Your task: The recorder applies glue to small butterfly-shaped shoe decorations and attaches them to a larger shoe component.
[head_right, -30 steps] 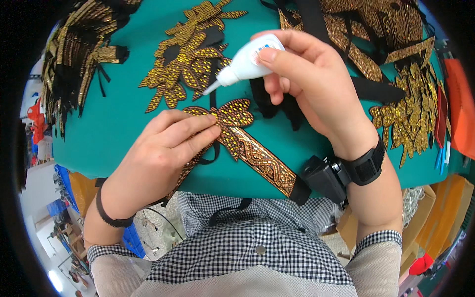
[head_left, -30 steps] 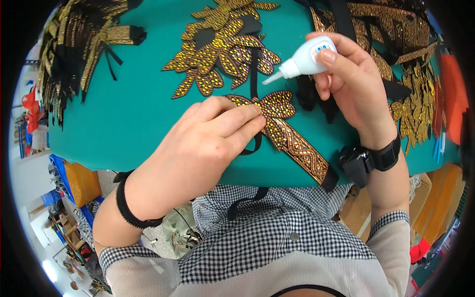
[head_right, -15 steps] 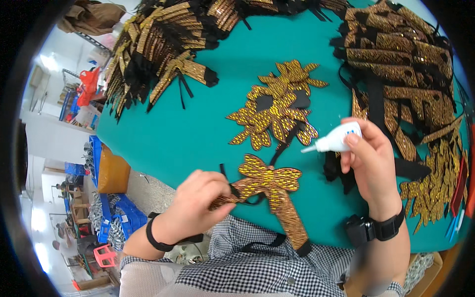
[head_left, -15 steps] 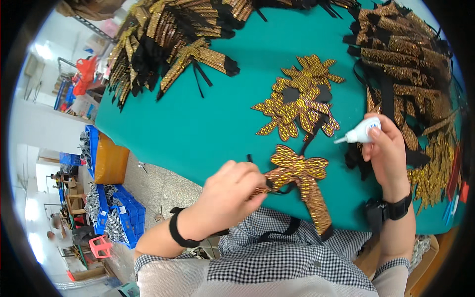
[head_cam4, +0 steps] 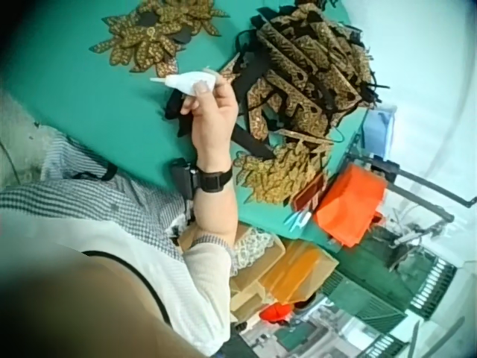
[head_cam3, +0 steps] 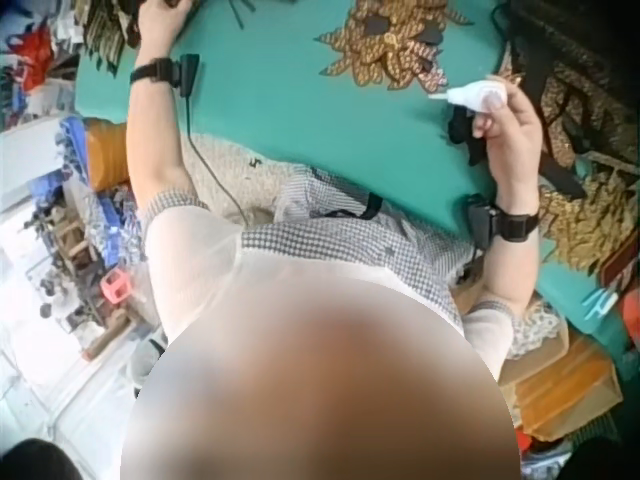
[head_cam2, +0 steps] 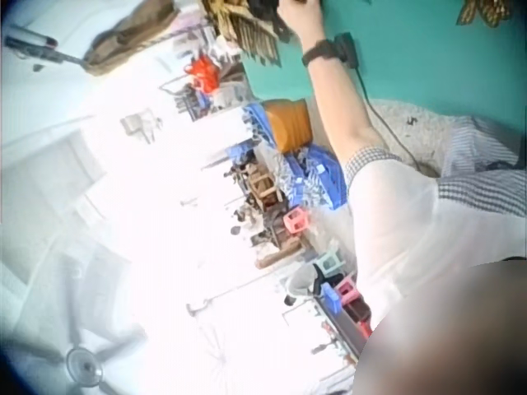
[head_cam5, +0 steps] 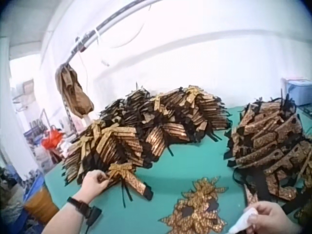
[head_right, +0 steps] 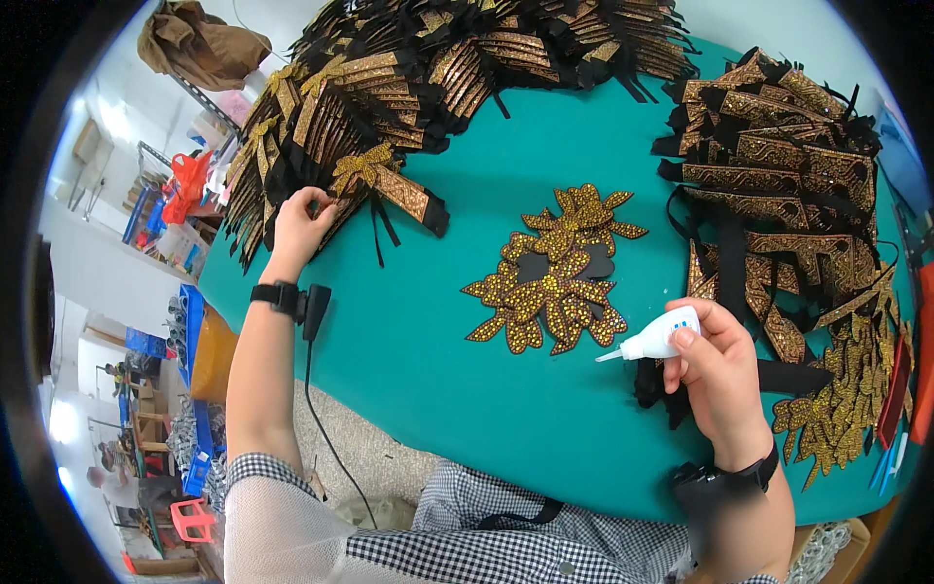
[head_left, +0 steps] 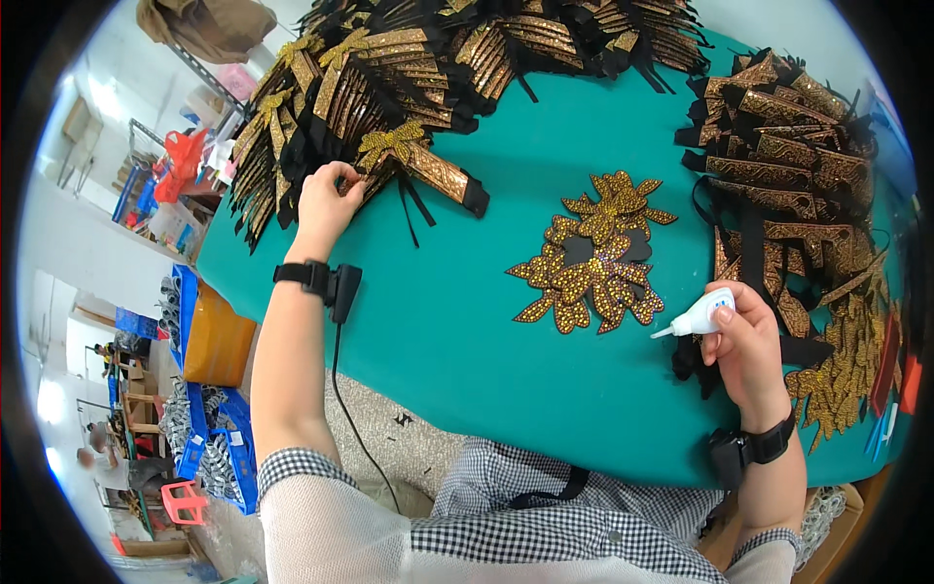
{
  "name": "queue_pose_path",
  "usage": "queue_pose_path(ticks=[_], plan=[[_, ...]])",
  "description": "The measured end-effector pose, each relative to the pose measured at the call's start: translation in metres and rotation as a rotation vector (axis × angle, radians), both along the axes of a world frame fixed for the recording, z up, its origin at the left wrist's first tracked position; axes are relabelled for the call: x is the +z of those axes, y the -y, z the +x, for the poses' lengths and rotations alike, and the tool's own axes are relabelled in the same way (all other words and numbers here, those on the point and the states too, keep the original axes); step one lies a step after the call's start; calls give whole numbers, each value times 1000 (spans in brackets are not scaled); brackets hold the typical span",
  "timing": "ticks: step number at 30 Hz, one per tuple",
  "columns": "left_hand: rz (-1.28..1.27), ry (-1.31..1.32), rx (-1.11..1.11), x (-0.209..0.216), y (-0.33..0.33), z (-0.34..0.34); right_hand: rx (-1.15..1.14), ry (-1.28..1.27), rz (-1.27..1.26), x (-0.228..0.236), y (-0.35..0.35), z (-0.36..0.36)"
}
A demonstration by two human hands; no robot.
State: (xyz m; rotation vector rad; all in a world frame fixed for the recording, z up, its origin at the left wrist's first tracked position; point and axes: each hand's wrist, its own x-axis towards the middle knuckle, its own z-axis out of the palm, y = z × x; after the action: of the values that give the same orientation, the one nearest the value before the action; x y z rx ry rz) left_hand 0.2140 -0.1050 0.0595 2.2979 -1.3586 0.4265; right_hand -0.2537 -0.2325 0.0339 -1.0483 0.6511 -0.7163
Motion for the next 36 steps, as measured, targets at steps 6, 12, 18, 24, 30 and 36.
queue_pose_path(ticks=[6, 12, 18, 24, 30, 36], plan=[[112, -8, 61, -17, 17, 13, 5, 14, 17, -1, -1, -2], [-51, 133, -49, -16, 13, -6, 22, 47, 56, 4, 0, -1], [76, -233, -696, 18, 44, -213, -166, 376, -21, 10, 17, -20], [189, -239, -837, -4, 66, -325, -193, 488, -56, 20, 26, -26], [254, -549, -760, -1, 91, -324, -266, 541, -117, 26, 31, -38], [452, -964, -673, 21, 56, -316, -254, 621, -93, 25, 41, -49]])
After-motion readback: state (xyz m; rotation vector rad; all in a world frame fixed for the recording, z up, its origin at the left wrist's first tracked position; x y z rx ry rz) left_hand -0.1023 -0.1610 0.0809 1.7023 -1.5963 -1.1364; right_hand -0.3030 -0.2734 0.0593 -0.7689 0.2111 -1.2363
